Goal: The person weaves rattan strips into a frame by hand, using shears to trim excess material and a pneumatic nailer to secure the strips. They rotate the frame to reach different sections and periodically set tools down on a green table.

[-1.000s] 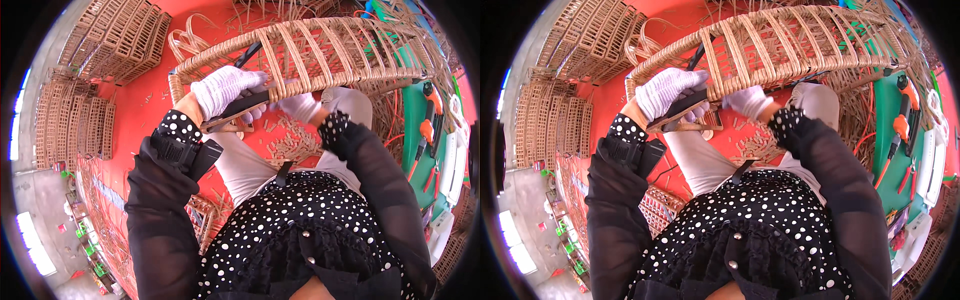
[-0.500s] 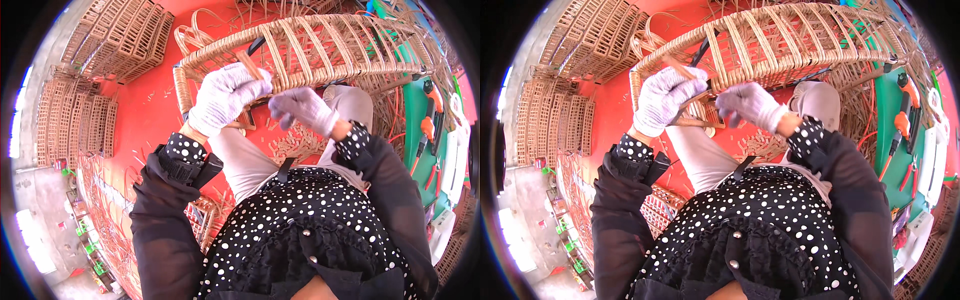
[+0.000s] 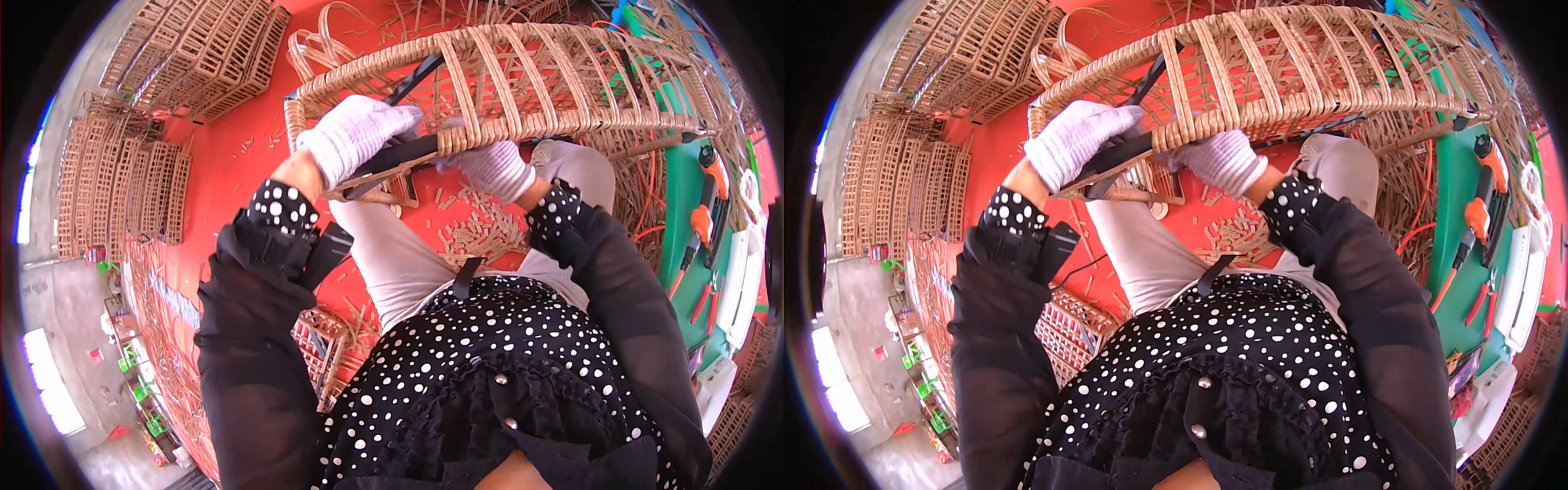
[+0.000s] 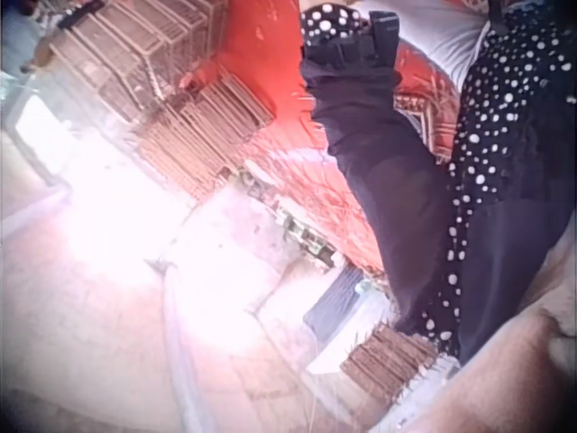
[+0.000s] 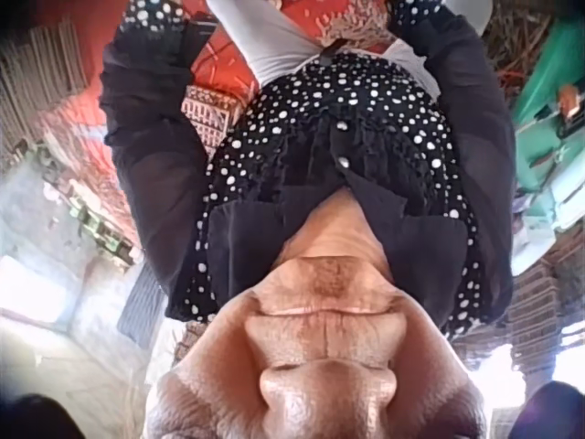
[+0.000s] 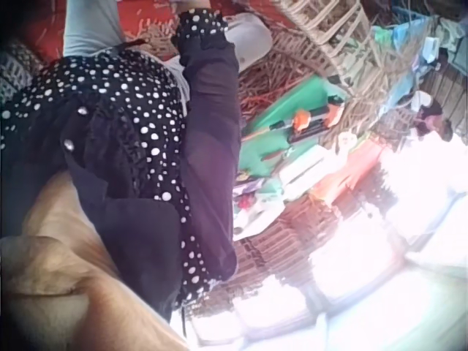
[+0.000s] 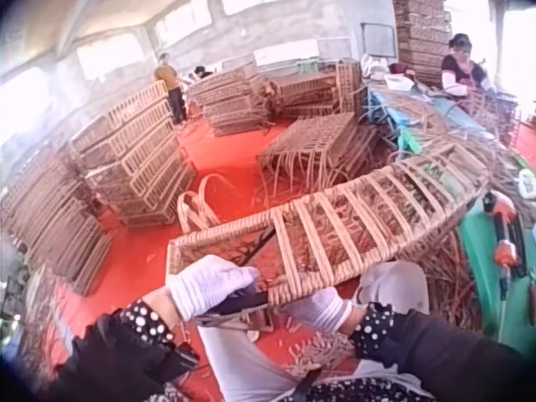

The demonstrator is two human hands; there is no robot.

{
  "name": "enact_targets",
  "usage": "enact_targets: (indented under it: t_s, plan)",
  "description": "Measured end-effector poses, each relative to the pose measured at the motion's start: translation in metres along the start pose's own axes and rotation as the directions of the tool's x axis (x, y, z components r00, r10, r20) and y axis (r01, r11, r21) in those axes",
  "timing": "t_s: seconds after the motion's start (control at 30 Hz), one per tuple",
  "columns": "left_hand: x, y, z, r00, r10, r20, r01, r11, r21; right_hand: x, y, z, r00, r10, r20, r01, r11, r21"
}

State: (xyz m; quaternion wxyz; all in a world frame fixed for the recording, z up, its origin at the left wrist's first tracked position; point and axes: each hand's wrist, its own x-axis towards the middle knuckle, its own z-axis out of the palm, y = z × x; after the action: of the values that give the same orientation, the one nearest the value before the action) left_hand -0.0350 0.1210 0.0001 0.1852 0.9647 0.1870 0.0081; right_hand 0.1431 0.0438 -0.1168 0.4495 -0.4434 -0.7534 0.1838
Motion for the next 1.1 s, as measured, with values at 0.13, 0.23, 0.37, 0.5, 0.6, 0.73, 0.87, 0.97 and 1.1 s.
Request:
enact_targets:
  t_s: [0.13, 0.23, 0.37, 0.5, 0.6, 0.73, 0.87, 0.97, 1.1]
  plan:
    - [0.016, -0.002, 0.006, 0.952, -0.112, 0.286, 0.209, 0.92, -0.332, 0.022, 0.013, -0.007, 0.992, 0.128, -0.006, -0.118, 0.928, 0.354]
    - [0.022, 0.002, 0.001, 0.939, -0.06, 0.339, 0.179, 0.927, -0.33, 0.035, 0.029, 0.0, 0.998, -0.055, -0.022, 0.058, 0.981, 0.183]
    - [0.024, 0.007, 0.001, 0.767, -0.387, 0.512, 0.63, 0.302, -0.715, 0.035, 0.016, -0.012, 0.945, 0.188, 0.267, -0.325, 0.614, 0.719]
    - [0.013, -0.012, 0.011, 0.998, 0.059, 0.006, -0.054, 0.945, -0.323, 0.026, 0.009, -0.015, 0.98, -0.12, -0.161, 0.121, 0.993, -0.006]
    - [0.003, -0.014, 0.016, 0.987, 0.03, -0.156, -0.076, 0.953, -0.295, -0.005, 0.003, -0.016, 0.979, 0.196, -0.05, -0.191, 0.978, 0.088]
    - [0.0, 0.001, 0.014, 0.969, -0.178, -0.171, 0.044, 0.805, -0.591, -0.046, -0.02, -0.038, 0.863, 0.484, 0.147, -0.499, 0.861, 0.093]
    - [-0.008, 0.03, 0.004, 0.926, -0.375, -0.048, 0.213, 0.624, -0.752, -0.085, -0.02, -0.062, 0.932, 0.36, 0.032, -0.361, 0.931, 0.042]
    - [-0.015, 0.031, 0.016, 0.94, -0.234, -0.25, 0.081, 0.861, -0.502, -0.105, -0.025, -0.089, 0.888, 0.457, -0.057, -0.459, 0.888, -0.03]
    - [-0.022, 0.042, 0.019, 0.923, -0.003, -0.385, -0.05, 0.99, -0.128, -0.135, -0.011, -0.133, 0.891, 0.397, -0.219, -0.452, 0.822, -0.347]
